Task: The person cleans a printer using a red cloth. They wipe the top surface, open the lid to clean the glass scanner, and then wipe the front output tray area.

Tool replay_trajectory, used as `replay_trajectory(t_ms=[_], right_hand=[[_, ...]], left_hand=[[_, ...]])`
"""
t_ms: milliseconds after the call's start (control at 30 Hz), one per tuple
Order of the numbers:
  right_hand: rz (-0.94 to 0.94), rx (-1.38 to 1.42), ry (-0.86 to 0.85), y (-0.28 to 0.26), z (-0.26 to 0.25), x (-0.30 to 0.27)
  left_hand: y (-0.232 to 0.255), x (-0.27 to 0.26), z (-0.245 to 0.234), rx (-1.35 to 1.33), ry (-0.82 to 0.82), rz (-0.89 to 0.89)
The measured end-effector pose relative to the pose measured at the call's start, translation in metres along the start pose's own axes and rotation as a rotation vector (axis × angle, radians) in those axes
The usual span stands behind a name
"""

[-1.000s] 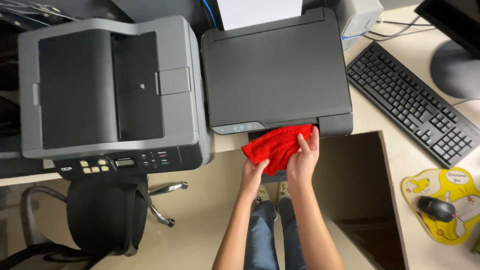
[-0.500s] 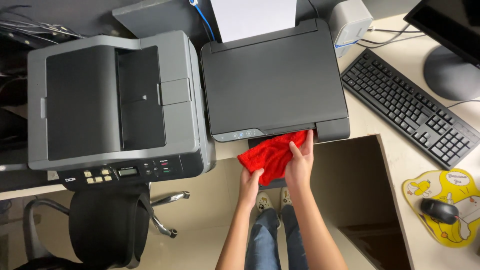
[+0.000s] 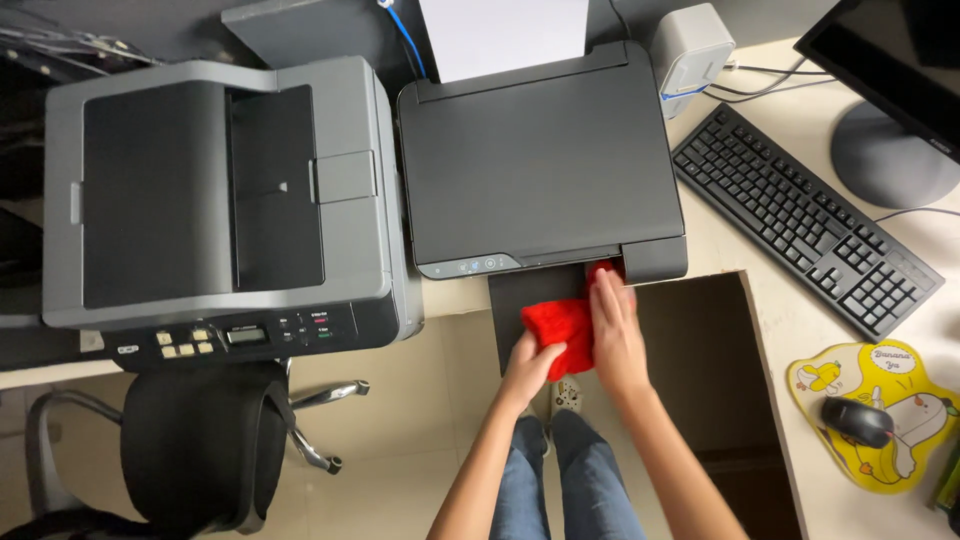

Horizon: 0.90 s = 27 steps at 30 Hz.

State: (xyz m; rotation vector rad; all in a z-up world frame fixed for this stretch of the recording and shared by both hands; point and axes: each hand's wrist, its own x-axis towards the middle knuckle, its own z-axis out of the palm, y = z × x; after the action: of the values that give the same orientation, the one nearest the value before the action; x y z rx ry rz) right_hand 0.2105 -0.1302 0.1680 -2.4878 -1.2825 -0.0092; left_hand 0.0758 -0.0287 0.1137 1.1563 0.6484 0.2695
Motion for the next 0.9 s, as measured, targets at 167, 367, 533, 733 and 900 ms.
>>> replay_trajectory(t_ms=[167, 367, 533, 733, 900], right_hand=[[-0.116, -0.548, -0.220, 0.025, 0.018, 0.005], [-0.185, -0.222, -0.101, 0.038, 0.011, -0.016], [0.012, 0.274, 0.118, 0.028, -0.004, -0.044], [0.211, 0.469, 0.240, 0.019, -0.021, -0.048], [0.192, 0.605, 0.121, 0.008, -0.023, -0.032]], left_hand=[[-0.035, 0.023, 0.014, 0.060, 0.040, 0.066], [-0.040, 0.043, 0.031, -0.083, 0.102, 0.021], [-0.025, 0.068, 0.065, 0.118, 0.120, 0.219], [-0.026, 0.095, 0.086, 0.478, 0.112, 0.254], [-0.069, 0.130, 0.073, 0.708, -0.006, 0.119]])
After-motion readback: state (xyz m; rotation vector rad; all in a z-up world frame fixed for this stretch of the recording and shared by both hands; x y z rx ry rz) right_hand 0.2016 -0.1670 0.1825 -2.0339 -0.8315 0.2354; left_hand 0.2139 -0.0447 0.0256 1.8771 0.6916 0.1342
